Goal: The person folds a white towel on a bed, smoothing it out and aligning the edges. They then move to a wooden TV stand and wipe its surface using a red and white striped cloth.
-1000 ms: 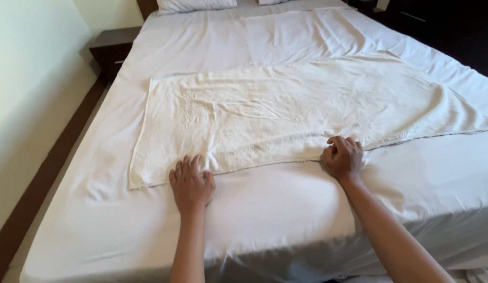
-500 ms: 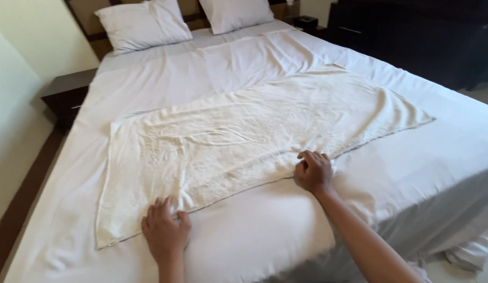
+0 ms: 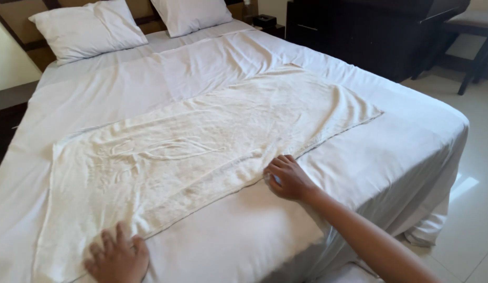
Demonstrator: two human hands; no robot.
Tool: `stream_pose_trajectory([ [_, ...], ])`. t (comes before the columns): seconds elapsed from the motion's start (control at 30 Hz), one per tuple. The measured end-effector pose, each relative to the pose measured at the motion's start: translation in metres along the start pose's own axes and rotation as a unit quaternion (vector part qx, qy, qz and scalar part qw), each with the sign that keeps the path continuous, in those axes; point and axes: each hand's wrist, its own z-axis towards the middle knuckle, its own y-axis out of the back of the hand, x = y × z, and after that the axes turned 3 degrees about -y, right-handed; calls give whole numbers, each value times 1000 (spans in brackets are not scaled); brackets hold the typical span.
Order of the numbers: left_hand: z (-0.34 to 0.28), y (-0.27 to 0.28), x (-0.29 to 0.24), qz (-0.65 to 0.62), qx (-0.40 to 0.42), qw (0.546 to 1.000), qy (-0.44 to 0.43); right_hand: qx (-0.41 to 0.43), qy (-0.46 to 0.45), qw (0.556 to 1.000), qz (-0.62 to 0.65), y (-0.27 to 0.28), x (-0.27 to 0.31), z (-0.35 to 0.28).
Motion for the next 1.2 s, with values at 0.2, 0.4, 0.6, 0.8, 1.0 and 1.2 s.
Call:
stream_pose_trajectory([
  [0.2, 4, -23, -61, -18, -37, 999, 19, -6, 7, 999, -36, 35, -134, -25],
  [0.4, -48, 76, -230, -23, 79, 974, -210, -55, -56, 990, -115, 75, -242, -41],
  [0.6, -51, 77, -377, -83, 131, 892, -425, -75, -120, 972, -188, 95, -328, -54],
  [0.8, -50, 45, -486, -65, 87, 846, -522, -61, -170, 968, -176, 110, -381, -62],
  [1.0, -60, 2, -543, -127, -20, 836, -534, -17, -124, 957, -263, 144, -367, -53],
  [1.2, -63, 5, -543, -173, 2, 826, -536, -60, -200, 961, -181, 133, -428, -100],
])
